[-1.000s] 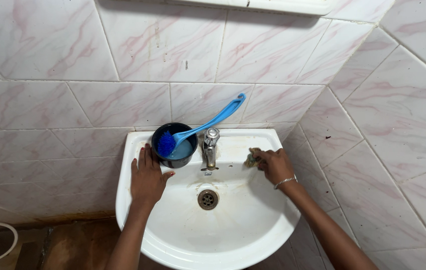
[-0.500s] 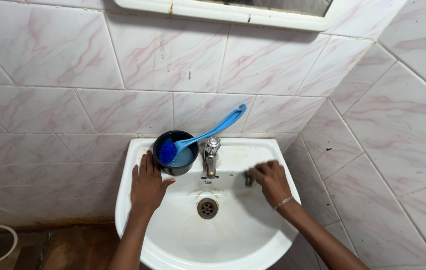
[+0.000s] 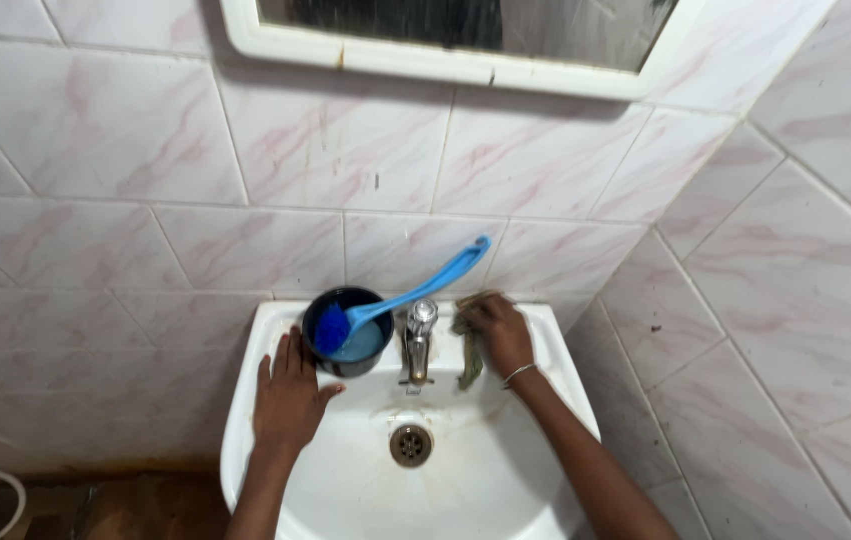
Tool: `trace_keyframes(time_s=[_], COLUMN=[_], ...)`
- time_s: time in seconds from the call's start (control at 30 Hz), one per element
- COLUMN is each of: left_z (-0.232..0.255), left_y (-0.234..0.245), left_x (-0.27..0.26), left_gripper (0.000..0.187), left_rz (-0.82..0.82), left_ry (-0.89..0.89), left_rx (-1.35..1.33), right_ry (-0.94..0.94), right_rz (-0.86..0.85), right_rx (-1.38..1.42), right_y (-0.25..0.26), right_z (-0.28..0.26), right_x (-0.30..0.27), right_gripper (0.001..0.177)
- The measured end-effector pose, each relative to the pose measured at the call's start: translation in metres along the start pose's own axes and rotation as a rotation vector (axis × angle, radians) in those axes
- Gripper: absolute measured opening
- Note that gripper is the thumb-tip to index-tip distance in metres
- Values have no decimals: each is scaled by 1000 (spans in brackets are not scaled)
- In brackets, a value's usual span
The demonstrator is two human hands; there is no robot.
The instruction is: The person scrubs a white bathroom sink with a cloth, focusing on the basin and drain area. They repeatedly wipe the surface and occasionally rinse the cloth under the faucet.
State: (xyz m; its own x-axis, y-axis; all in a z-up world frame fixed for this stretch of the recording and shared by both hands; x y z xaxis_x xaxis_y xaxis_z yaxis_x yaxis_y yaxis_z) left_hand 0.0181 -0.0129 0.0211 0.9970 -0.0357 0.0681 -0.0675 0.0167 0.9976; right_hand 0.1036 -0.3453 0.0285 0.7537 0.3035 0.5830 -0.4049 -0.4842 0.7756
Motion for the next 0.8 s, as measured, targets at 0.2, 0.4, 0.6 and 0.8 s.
trace_keyframes(time_s=[0.2, 0.4, 0.6, 0.8], left_z=[-3, -1, -2, -2], left_y=[-4, -3, -3, -5], left_x=[-1, 0, -2, -2], left_gripper=[95, 95, 95, 94], left_rz=[57, 89, 112, 118], left_ry=[-18, -25, -31, -32], left_rx=[-14, -12, -37, -35], right_ry=[-281, -412, -236, -440], right_rz=[-104, -380, -89, 55], right_rx=[-239, -351, -87, 213], right_y=[31, 33, 22, 23], right_z=[28, -30, -35, 1], right_x=[-35, -55, -61, -41], right_gripper=[41, 97, 35, 43])
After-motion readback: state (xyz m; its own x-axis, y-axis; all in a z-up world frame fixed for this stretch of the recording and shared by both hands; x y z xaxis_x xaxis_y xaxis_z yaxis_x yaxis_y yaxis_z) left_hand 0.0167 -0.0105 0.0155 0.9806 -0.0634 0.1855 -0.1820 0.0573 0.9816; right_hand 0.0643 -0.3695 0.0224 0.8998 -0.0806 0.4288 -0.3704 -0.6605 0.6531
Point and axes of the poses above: each hand's wrist, its own x-axis towards the middle knuckle, its own y-axis out of the back of the hand, z = x × y, the point moved 2 cm from there along x, towards the middle knuckle
